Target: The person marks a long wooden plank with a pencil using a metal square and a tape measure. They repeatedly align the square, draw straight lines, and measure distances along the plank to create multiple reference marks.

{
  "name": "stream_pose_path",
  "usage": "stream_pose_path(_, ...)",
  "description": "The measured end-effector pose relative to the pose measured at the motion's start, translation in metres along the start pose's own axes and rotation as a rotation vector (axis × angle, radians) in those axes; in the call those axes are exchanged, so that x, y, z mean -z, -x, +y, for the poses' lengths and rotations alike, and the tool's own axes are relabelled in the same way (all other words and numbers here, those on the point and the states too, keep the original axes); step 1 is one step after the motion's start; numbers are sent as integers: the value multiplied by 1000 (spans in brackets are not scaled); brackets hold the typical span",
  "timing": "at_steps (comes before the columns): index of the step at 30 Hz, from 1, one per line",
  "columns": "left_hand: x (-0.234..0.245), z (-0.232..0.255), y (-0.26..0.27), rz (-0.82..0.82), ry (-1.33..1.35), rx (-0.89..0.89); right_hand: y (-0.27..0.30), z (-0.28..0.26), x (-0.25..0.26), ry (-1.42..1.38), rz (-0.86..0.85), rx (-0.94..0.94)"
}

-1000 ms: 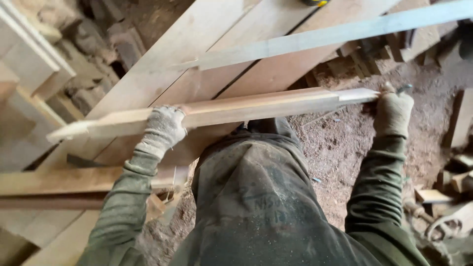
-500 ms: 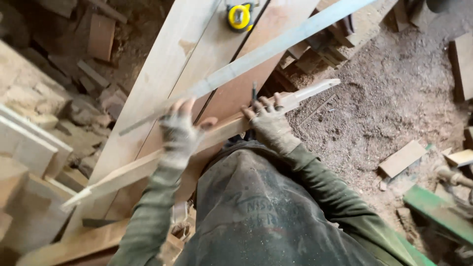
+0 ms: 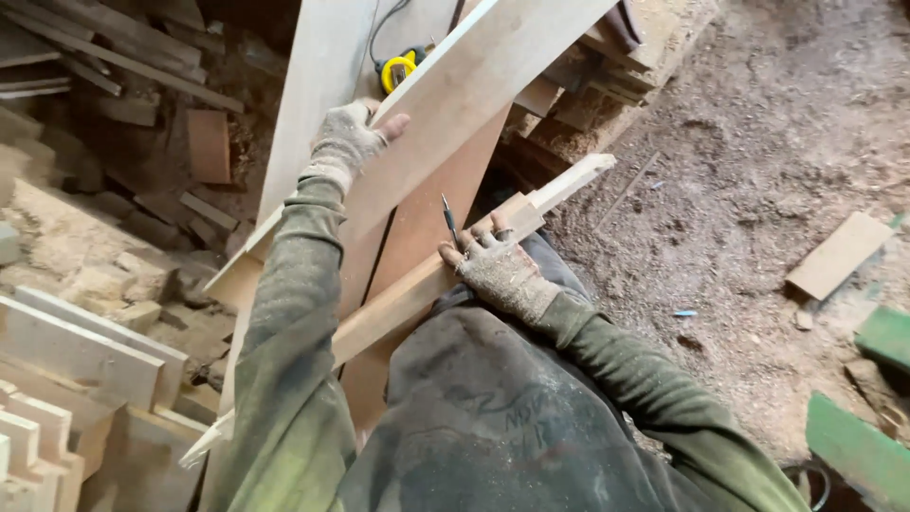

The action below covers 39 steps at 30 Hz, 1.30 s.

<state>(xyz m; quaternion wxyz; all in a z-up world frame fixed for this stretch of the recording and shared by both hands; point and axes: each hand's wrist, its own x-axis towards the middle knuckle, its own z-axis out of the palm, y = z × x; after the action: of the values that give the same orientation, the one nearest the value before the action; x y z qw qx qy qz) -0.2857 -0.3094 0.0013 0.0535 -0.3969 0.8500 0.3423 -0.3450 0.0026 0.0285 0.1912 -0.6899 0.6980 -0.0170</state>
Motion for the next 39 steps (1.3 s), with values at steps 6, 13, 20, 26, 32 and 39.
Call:
stream_pose_path(6,-24,-41,-7,-5,20,-2,2,-1,3,23,127,39)
stream_pose_path(13,-20,-19,11,50,68,26,0,-1,7,-9,123,29)
stream_pose_path(20,-18,5,85,225,-231,-43,-5,47,35,116,275,97)
stream_pose_path(26,-9,-8,127,114,-271,17,-18,140,71,368,555,198)
stream_pose_path(32,6,-58,166,246,141,51,-16,199,74,310,303,78)
stream_pose_path(39,19,-106,271,117,-438,236,-18,181,79,370,426,58)
